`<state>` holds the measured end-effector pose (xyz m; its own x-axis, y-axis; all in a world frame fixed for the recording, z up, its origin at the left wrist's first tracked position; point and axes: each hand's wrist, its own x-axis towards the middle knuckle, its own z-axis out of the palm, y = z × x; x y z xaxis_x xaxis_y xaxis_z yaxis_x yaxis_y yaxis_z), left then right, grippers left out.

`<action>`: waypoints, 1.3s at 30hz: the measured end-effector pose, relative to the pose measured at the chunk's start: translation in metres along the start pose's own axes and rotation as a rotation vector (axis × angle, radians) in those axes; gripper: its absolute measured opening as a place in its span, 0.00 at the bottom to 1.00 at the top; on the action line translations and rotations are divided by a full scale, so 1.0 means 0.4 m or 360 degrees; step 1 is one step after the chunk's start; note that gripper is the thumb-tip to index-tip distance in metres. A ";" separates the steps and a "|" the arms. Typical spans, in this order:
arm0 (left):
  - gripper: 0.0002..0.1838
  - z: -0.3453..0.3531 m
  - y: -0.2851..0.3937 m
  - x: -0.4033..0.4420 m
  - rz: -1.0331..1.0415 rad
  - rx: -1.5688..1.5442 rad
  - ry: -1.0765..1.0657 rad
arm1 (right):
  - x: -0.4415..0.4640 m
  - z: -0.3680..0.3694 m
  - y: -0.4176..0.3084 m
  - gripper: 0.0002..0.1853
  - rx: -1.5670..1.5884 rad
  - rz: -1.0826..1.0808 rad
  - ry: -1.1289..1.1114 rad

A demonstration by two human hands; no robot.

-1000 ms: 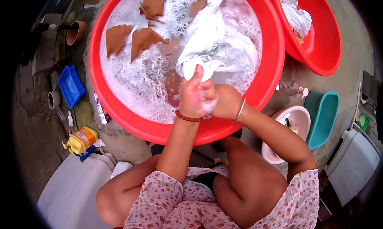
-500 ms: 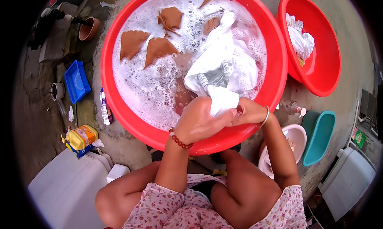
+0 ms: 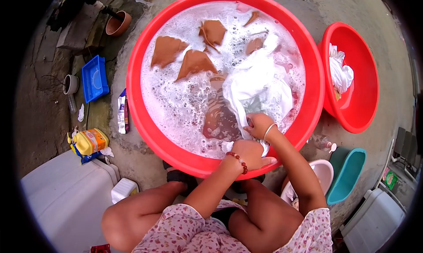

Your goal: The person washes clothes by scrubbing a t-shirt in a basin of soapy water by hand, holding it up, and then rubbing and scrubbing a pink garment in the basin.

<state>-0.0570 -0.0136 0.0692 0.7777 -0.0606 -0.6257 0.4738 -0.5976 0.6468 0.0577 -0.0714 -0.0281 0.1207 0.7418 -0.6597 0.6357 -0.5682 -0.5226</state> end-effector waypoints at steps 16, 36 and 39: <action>0.22 0.077 -0.282 0.163 -0.0249 -0.3345 0.0818 | 0.013 -0.078 0.095 0.26 -0.0242 -0.0232 0.1459; 0.16 -0.147 -0.411 -0.061 0.0102 -0.2889 0.2417 | -0.337 -0.199 0.121 0.09 0.0311 0.0558 0.1636; 0.19 -0.140 -0.423 -0.063 0.0001 -0.2888 0.2466 | -0.329 -0.210 0.128 0.09 0.0384 0.0512 0.1844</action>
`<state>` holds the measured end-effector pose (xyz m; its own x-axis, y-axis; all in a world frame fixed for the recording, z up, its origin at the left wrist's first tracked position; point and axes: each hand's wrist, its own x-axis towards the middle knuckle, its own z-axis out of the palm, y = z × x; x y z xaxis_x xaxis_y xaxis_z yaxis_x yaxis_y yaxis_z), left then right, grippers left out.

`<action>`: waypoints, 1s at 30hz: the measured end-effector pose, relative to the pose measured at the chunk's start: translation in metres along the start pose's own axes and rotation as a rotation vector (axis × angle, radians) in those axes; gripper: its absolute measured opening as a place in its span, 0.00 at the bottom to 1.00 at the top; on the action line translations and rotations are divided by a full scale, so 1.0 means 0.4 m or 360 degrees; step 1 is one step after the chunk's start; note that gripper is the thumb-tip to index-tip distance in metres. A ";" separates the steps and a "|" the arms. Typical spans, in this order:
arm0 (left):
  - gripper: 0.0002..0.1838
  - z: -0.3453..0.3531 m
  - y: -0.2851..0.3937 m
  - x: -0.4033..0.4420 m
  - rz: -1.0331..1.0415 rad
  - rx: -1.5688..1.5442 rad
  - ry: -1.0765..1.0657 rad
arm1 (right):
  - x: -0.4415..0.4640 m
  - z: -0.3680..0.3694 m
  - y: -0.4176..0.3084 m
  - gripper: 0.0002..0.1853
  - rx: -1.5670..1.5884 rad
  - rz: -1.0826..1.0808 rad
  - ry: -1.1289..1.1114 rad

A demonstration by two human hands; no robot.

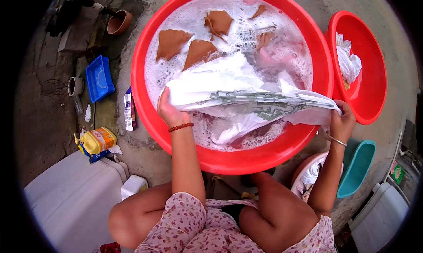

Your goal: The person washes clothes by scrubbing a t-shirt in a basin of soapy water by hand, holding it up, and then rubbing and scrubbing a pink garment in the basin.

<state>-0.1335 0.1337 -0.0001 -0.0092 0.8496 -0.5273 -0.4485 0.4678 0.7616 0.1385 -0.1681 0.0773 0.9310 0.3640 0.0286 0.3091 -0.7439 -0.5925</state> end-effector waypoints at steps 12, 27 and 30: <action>0.12 0.028 -0.026 -0.042 0.0111 0.1473 -0.0766 | -0.214 0.351 -0.202 0.16 0.0782 -0.0220 -0.1686; 0.21 -0.075 -0.156 -0.083 0.1217 0.2904 -0.1143 | 0.049 0.158 -0.052 0.13 0.0383 -0.0551 -0.1260; 0.14 -0.055 -0.175 -0.078 0.0752 0.2245 -0.1042 | 0.053 0.191 -0.022 0.12 0.0087 -0.0789 -0.0753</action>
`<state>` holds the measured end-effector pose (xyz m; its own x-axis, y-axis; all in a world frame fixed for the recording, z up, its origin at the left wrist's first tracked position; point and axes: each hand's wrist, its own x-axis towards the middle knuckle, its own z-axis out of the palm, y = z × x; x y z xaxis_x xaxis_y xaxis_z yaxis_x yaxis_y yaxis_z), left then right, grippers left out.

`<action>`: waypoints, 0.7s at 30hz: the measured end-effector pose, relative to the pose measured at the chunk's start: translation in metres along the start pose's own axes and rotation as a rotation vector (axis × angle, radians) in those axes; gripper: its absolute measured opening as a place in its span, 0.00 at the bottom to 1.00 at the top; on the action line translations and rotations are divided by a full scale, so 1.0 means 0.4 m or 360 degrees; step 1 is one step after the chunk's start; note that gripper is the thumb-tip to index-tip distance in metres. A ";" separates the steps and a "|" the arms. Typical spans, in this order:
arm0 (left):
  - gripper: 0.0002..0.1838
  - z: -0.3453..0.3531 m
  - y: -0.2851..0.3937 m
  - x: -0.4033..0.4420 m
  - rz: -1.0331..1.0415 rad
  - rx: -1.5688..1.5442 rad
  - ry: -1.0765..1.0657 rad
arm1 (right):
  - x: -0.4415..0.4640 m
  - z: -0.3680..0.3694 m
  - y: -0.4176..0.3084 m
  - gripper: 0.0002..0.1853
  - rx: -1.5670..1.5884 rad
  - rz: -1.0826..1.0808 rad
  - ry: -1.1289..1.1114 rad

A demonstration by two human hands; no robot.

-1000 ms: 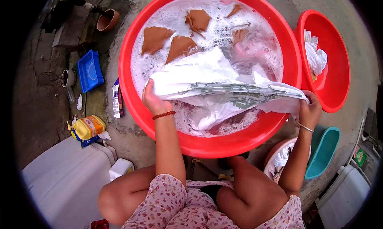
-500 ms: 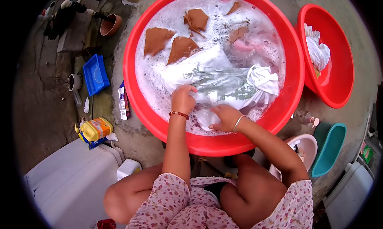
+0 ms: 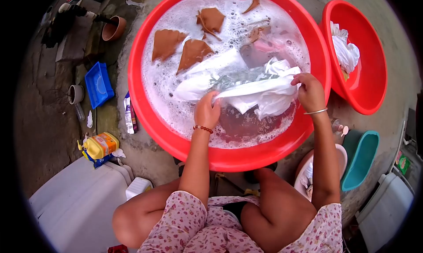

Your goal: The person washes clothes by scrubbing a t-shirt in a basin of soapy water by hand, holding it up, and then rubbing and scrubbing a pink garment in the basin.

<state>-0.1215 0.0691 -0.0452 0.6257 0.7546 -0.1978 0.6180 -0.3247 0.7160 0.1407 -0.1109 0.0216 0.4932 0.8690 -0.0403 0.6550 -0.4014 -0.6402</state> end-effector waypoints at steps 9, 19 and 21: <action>0.14 -0.029 0.131 0.031 -0.0779 -0.1936 -0.0567 | -0.045 0.269 -0.140 0.16 0.0686 0.0240 -0.0338; 0.12 -0.019 0.144 0.028 -0.0836 -0.2350 -0.0594 | -0.069 0.292 -0.139 0.19 0.0672 0.0031 -0.0166; 0.13 -0.035 0.163 0.021 -0.0592 -0.2062 -0.0782 | -0.063 0.269 -0.139 0.11 0.0780 0.0294 -0.0306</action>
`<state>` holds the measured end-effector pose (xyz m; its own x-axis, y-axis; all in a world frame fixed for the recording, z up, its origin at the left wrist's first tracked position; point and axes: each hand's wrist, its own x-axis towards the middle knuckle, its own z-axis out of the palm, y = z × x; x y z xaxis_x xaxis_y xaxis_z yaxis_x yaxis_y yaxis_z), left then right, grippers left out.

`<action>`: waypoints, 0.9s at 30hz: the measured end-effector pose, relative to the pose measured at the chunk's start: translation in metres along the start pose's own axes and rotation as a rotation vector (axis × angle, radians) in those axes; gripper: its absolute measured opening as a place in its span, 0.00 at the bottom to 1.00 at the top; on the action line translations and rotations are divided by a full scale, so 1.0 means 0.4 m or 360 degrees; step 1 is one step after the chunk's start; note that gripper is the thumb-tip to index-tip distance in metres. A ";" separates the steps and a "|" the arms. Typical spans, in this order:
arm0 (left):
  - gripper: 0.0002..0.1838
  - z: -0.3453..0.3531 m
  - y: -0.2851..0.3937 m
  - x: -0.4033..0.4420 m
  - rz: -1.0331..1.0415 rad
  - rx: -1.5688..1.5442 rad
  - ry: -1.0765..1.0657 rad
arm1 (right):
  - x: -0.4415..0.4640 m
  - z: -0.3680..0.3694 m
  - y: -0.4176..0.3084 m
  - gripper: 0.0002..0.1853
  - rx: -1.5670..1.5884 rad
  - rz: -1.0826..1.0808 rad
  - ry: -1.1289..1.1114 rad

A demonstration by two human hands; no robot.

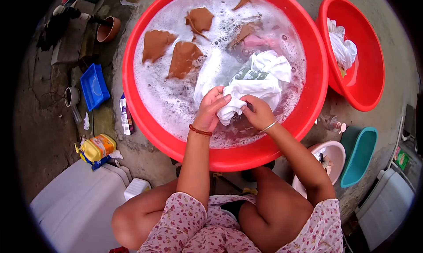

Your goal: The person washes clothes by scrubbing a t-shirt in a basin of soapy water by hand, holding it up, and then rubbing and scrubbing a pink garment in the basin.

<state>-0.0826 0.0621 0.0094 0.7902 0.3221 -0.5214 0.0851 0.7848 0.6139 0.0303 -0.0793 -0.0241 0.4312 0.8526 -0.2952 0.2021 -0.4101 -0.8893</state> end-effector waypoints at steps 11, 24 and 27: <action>0.14 0.092 -0.024 -0.008 0.1080 0.2258 0.0590 | -0.056 -0.198 -0.178 0.11 0.1208 0.0192 0.0348; 0.11 0.010 0.048 0.034 0.0047 0.0249 0.1033 | -0.135 -0.346 -0.460 0.09 0.0312 -0.0377 0.0572; 0.10 0.083 0.161 0.058 0.0438 0.0573 0.0984 | -0.126 -0.407 -0.514 0.12 -0.0142 -0.0590 0.0788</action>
<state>-0.0384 0.1026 0.0566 0.3370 0.8020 -0.4932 0.2108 0.4463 0.8697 0.1100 -0.0908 0.2304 0.6705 0.7009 0.2432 0.4799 -0.1598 -0.8627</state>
